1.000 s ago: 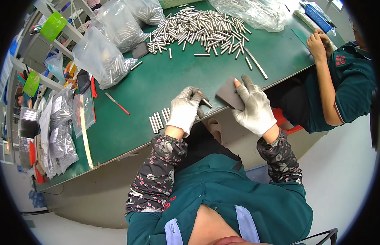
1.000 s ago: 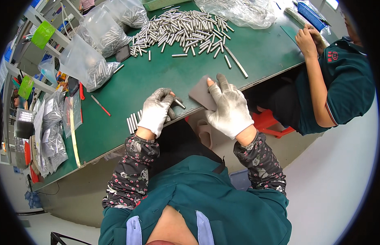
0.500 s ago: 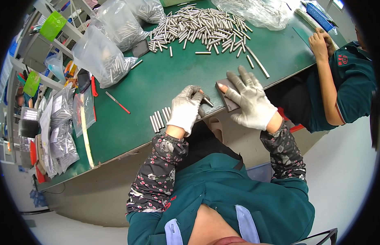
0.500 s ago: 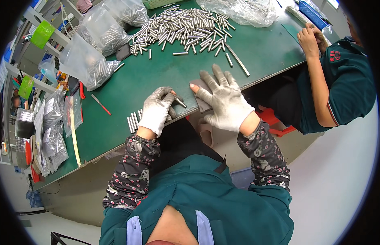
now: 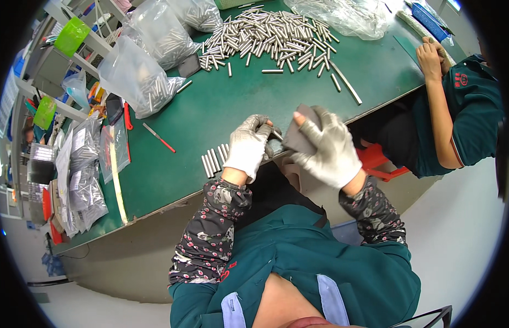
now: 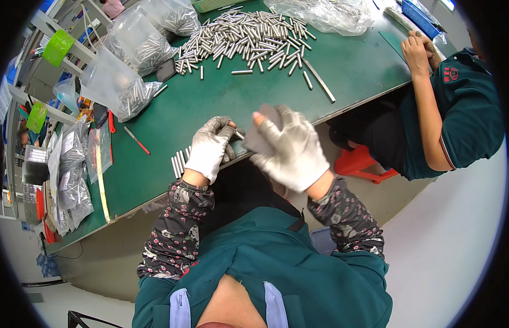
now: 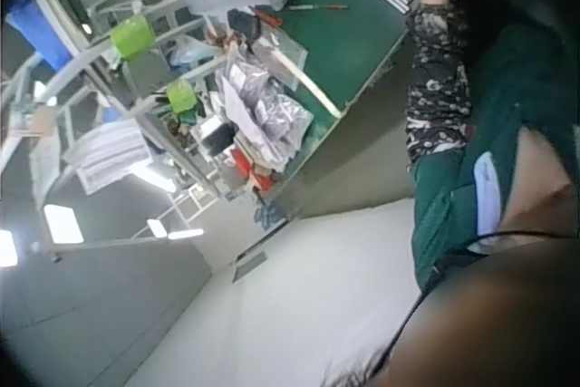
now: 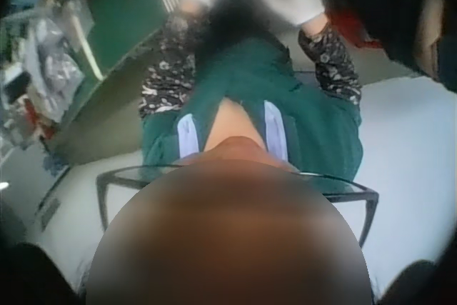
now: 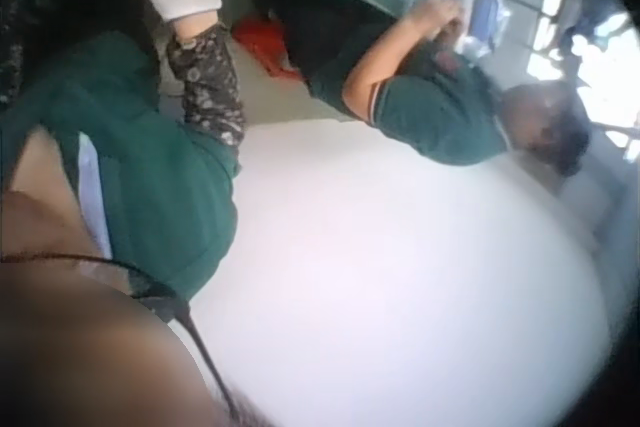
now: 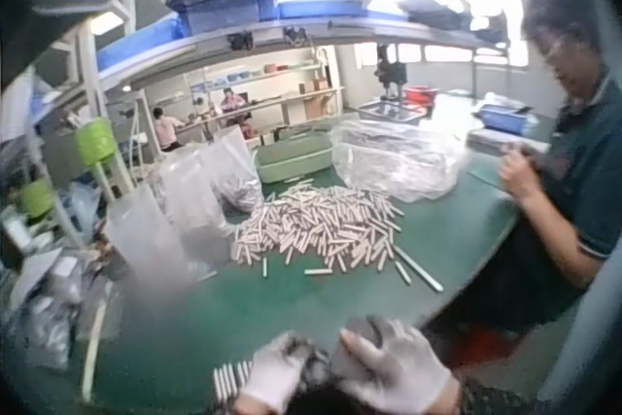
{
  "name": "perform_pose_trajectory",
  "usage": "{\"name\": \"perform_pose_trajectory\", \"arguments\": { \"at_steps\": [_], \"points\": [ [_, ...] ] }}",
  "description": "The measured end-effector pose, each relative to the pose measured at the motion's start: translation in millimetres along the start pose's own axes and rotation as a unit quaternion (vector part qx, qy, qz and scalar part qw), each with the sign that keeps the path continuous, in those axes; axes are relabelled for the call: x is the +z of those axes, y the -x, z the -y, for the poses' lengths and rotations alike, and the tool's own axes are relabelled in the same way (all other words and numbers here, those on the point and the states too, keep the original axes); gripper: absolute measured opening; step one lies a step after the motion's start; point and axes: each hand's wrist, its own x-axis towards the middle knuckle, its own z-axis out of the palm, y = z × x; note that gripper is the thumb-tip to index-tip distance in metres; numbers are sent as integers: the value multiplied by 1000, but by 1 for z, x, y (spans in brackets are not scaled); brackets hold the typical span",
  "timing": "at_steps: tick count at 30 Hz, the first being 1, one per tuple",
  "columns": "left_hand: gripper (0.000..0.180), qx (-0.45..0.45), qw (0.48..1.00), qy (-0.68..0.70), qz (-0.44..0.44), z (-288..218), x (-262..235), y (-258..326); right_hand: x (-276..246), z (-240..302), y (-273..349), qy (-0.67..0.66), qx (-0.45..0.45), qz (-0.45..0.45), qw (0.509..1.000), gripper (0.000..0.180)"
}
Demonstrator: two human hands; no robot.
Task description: Inspecting, aligning, and bundling small metal cylindrical pins on a workbench.
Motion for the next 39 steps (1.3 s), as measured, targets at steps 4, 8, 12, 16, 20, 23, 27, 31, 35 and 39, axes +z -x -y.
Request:
{"name": "perform_pose_trajectory", "arguments": {
  "at_steps": [4,8,12,16,20,23,27,31,35,39],
  "points": [
    [11,-30,998,-43,-28,2,-2,-3,4,6,-4,70,7,2,998,60],
    [13,-4,998,-55,-3,8,-6,-10,1,-1,-11,66,4,-28,997,52],
    [15,53,994,-98,-16,16,-7,-12,0,1,-14,70,-27,-10,997,52],
    [12,72,996,-58,-7,17,-3,-11,-3,4,-17,63,-11,38,997,57],
    [13,39,993,-108,-21,11,-3,-10,-2,1,-19,104,4,5,995,54],
    [17,0,999,-48,-12,7,-4,-9,1,-2,-17,94,2,-78,993,49],
    [18,37,989,-140,-28,3,-3,-8,7,-8,-16,82,-9,-19,996,53],
    [17,4,997,-75,-17,1,-2,-7,9,-9,-15,16,-76,-33,996,52],
    [17,-16,999,-47,16,2,-2,-7,7,-9,-21,114,48,-92,988,44],
    [18,47,986,-159,-9,2,-3,-7,1,-2,-21,-12,-147,-14,989,43]
  ]
}}
